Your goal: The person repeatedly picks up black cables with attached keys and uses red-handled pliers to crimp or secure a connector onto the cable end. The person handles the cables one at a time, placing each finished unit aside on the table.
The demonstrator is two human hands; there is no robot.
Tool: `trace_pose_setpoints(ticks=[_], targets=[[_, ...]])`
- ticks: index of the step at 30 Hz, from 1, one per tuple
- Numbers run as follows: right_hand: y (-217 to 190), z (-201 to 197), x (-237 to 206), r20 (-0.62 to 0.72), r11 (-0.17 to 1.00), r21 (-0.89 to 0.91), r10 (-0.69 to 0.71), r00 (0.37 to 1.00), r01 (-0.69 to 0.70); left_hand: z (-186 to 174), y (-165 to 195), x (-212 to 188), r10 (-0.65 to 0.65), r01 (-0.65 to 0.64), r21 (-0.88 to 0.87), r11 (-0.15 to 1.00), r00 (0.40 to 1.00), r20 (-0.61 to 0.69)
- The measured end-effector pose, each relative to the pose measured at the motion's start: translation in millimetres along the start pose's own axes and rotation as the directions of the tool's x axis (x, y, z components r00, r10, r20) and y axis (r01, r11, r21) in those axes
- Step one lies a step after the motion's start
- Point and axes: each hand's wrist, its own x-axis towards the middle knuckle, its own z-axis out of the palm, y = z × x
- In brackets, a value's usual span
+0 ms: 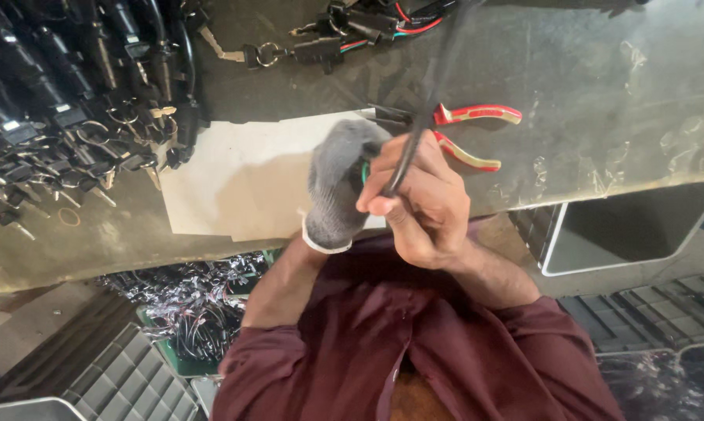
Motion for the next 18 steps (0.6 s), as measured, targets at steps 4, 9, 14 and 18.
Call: trace_pose_setpoints(ticks=[4, 9, 14, 18], targets=[[-12, -21, 8, 0.130, 0.979, -0.194, -0.041, 0.991, 0.066, -23, 8, 5, -0.236, 0.284, -0.504, 0.816, 0.959, 0.159], [-4, -29, 7, 0.381, 0.895, -0.413, 0.003, 0.925, 0.167, -70, 6, 24, -0.327, 0.090, -0.972, 0.219, 0.945, 0.014], [15, -22, 1, 0.374, 0.873, -0.464, 0.041, 0.927, 0.148, -69, -6, 37, -0.265, -0.023, -1.000, -0.015, 0.964, -0.019], [23, -17, -4, 0.309, 0.875, -0.473, 0.053, 0.950, 0.105, -48, 4, 36, -0.371, 0.019, -0.999, 0.047, 0.928, 0.000]])
